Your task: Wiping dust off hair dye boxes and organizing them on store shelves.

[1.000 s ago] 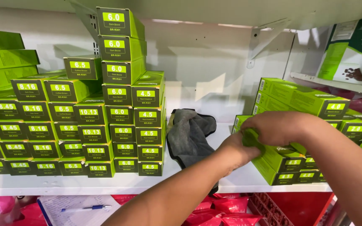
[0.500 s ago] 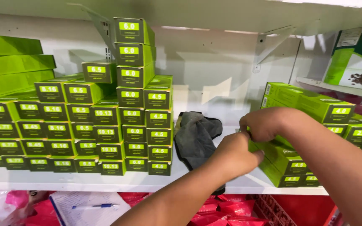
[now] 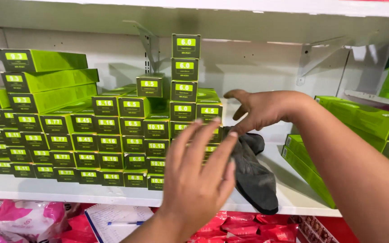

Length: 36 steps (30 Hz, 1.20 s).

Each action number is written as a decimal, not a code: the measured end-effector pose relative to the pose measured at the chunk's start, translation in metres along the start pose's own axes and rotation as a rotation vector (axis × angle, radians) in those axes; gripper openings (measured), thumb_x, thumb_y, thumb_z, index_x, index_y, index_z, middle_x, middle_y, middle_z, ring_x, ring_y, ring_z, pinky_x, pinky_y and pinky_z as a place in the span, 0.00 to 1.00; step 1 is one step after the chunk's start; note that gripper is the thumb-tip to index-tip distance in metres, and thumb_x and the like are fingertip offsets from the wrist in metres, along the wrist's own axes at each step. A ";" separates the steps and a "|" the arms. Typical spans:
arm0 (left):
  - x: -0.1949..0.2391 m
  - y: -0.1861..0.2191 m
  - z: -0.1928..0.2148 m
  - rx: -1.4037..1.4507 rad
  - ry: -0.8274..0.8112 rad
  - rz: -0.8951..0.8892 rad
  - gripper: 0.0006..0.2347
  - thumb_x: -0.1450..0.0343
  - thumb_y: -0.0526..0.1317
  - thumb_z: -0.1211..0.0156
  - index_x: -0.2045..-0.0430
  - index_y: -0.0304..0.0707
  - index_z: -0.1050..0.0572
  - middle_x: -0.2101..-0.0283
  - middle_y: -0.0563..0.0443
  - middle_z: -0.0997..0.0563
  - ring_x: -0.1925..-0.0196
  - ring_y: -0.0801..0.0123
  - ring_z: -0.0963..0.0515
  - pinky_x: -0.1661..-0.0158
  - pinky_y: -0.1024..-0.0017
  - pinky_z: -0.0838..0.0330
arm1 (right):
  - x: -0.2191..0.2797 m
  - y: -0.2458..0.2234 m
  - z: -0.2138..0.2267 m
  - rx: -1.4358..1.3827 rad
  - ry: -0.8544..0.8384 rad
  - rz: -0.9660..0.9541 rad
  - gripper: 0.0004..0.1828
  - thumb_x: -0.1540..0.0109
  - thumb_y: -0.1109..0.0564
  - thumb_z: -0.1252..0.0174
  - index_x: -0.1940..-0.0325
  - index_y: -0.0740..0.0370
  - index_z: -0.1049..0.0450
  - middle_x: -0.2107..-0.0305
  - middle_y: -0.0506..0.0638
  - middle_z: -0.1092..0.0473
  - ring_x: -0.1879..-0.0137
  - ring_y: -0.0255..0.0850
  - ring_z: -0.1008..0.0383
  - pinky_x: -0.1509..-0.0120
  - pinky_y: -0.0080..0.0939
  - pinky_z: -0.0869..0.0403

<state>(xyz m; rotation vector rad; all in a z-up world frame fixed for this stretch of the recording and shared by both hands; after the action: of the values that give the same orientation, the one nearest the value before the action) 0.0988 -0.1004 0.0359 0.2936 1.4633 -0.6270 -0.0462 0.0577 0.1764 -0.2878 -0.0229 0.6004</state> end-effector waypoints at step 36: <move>0.032 -0.019 -0.046 -0.062 0.162 0.201 0.31 0.30 0.49 0.37 0.32 0.36 0.37 0.26 0.34 0.45 0.23 0.28 0.53 0.28 0.30 0.60 | 0.091 -0.065 -0.150 -0.171 1.307 0.353 0.34 0.46 0.62 0.33 0.37 0.70 0.36 0.37 0.68 0.31 0.40 0.49 0.21 0.42 0.43 0.23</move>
<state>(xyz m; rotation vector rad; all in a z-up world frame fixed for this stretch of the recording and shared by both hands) 0.0491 -0.0975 0.0035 0.4456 1.5813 -0.4022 0.0803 0.0190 0.0448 -0.8171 1.2606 0.6662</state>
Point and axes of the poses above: each hand's wrist, its own x-axis away from the middle knuckle, its own z-axis out of the back of the hand, y = z × x, the point moved 1 cm from there along -x, towards the middle knuckle
